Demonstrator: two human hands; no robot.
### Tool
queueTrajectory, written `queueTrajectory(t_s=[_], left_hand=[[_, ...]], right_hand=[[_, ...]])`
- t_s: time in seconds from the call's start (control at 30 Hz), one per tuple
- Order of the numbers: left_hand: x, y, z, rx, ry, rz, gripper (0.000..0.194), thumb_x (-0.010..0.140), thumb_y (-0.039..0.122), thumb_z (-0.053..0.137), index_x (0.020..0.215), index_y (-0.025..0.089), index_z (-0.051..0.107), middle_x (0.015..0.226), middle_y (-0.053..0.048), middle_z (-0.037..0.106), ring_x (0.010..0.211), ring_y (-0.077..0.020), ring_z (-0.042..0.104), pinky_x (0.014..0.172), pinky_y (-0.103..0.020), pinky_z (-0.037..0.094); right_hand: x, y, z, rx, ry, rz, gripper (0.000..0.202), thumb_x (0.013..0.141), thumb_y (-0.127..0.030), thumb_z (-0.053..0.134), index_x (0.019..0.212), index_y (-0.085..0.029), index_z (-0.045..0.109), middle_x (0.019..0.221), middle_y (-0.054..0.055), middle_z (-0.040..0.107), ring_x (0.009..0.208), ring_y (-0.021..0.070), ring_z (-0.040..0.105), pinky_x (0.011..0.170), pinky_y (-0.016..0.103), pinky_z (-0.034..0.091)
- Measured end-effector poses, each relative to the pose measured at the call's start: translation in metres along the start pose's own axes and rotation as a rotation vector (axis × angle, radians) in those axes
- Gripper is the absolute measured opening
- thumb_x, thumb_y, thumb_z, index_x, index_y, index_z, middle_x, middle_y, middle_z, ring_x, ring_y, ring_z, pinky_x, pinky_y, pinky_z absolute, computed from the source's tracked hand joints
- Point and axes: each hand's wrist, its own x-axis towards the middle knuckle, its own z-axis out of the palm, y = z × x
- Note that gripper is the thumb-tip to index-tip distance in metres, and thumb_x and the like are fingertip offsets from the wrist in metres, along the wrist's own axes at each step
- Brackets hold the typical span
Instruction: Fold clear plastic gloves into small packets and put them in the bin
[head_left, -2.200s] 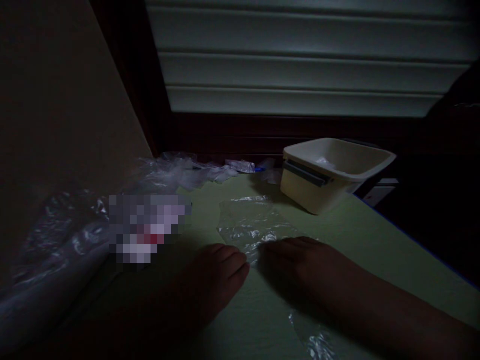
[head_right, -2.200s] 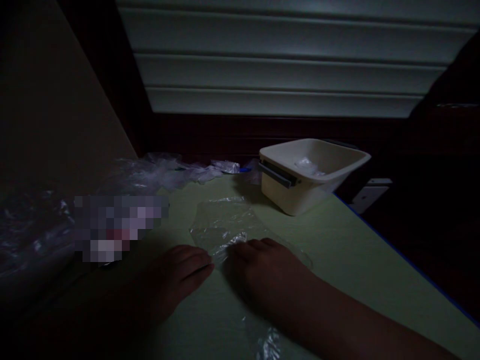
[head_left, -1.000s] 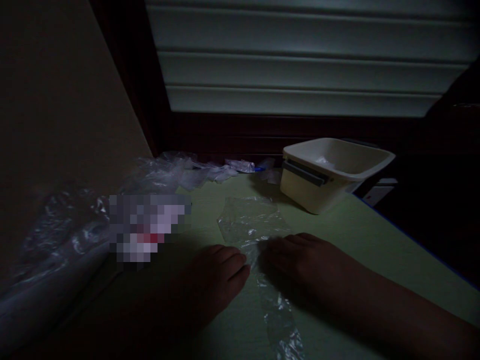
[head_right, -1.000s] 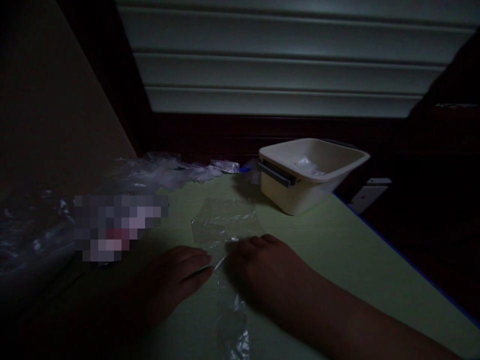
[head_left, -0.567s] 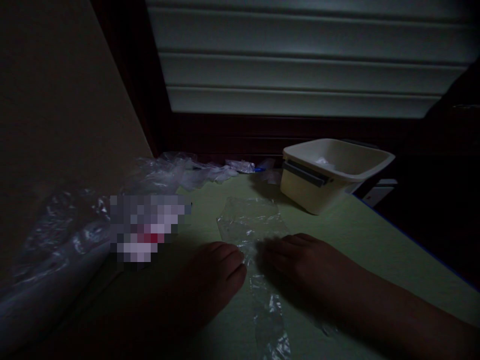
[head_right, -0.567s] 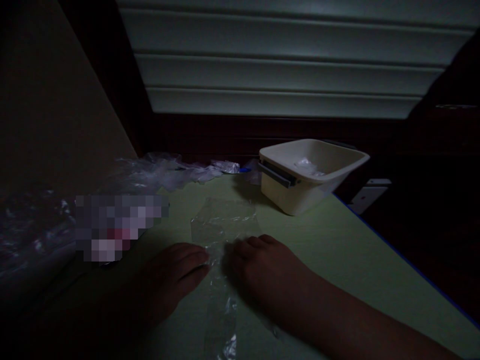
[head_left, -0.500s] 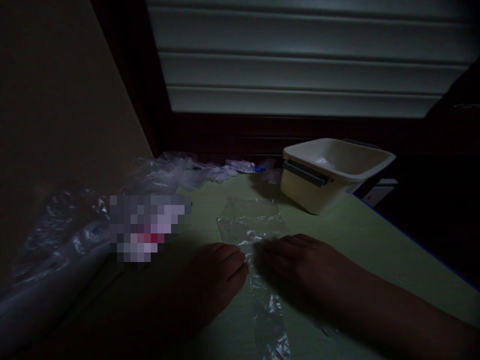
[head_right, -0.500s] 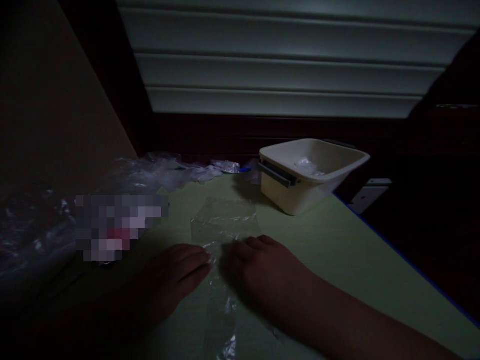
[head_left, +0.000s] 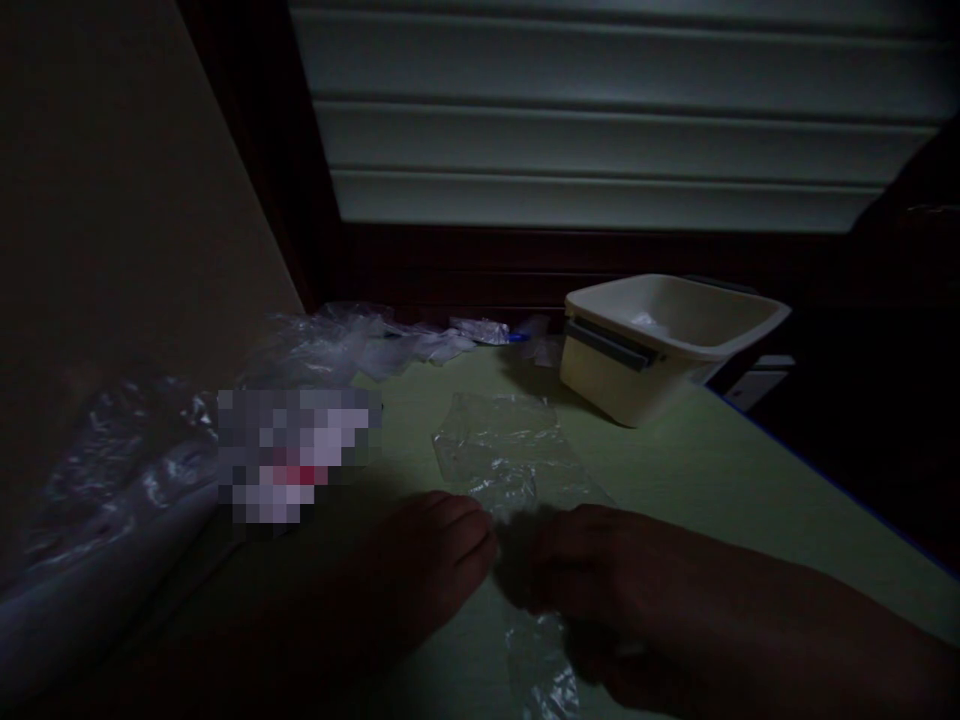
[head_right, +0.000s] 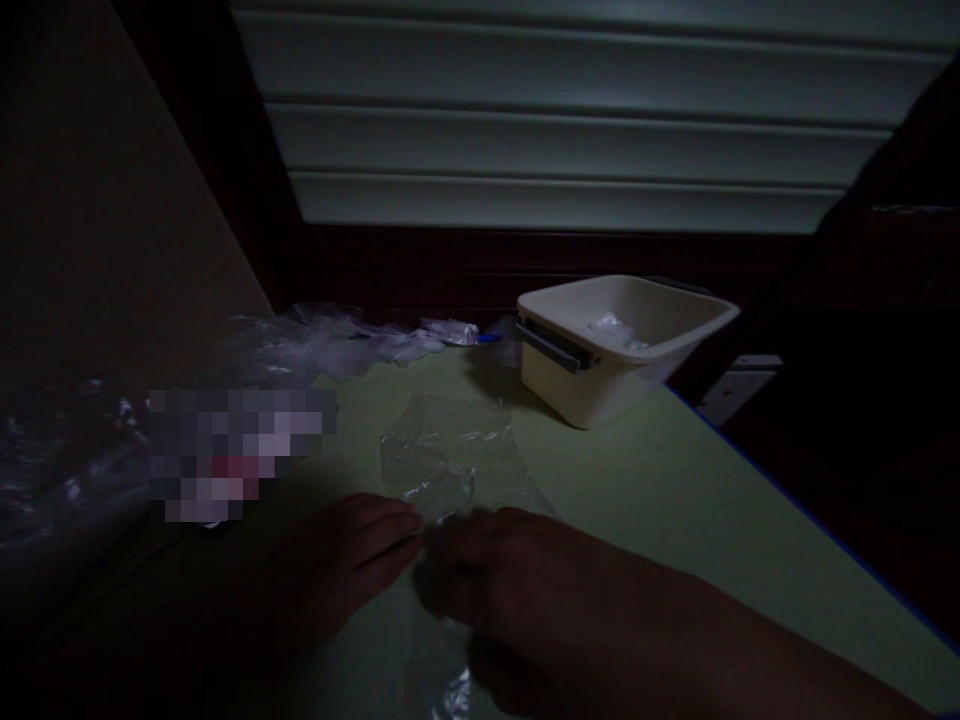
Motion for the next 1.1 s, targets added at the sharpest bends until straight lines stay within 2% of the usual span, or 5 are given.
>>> queueTrajectory(t_s=[0.13, 0.27, 0.53, 0.97, 1.1], left_hand=[[0.001, 0.0, 0.0, 0.009, -0.011, -0.002, 0.024, 0.098, 0.015, 0.036, 0.088, 0.015, 0.058, 0.085, -0.005, 0.06, 0.083, -0.0172, 0.056, 0.078, -0.029, 0.046], [0.001, 0.0, -0.001, -0.009, -0.024, -0.008, 0.024, 0.098, 0.015, 0.036, 0.089, 0.014, 0.058, 0.085, -0.005, 0.06, 0.081, -0.0168, 0.056, 0.077, -0.029, 0.045], [0.001, 0.001, -0.002, -0.011, -0.01, -0.012, 0.023, 0.097, 0.013, 0.038, 0.087, 0.015, 0.058, 0.088, -0.004, 0.061, 0.083, -0.0173, 0.056, 0.077, -0.029, 0.045], [0.0, -0.001, 0.001, 0.038, 0.027, 0.044, 0.024, 0.096, 0.011, 0.038, 0.085, 0.015, 0.058, 0.087, -0.005, 0.062, 0.082, -0.0173, 0.057, 0.076, -0.029, 0.046], [0.0, 0.0, 0.002, 0.044, 0.021, 0.022, 0.023, 0.096, 0.011, 0.038, 0.085, 0.015, 0.058, 0.088, -0.005, 0.062, 0.084, -0.0177, 0.057, 0.077, -0.029, 0.046]], right_hand=[[0.0, -0.002, -0.004, 0.02, -0.045, -0.006, 0.036, 0.074, -0.007, 0.064, 0.107, -0.02, 0.064, 0.106, 0.005, 0.065, 0.104, 0.0189, 0.058, 0.09, 0.027, 0.044], [0.0, -0.003, -0.002, 0.003, -0.026, -0.022, 0.038, 0.075, -0.007, 0.063, 0.11, -0.02, 0.063, 0.105, 0.006, 0.065, 0.106, 0.0205, 0.057, 0.091, 0.029, 0.043], [0.004, 0.001, 0.006, -0.046, 0.012, -0.001, 0.021, 0.08, -0.004, 0.059, 0.096, -0.018, 0.062, 0.1, 0.001, 0.065, 0.095, 0.0149, 0.058, 0.087, 0.024, 0.043], [0.011, 0.022, 0.021, -0.306, 0.112, -0.076, 0.024, 0.082, -0.003, 0.058, 0.1, -0.019, 0.059, 0.092, 0.002, 0.063, 0.08, 0.0169, 0.057, 0.073, 0.029, 0.044], [0.01, 0.021, 0.017, -0.276, 0.101, -0.044, 0.028, 0.081, 0.0, 0.057, 0.102, -0.018, 0.059, 0.094, 0.003, 0.064, 0.082, 0.0166, 0.059, 0.074, 0.028, 0.045]])
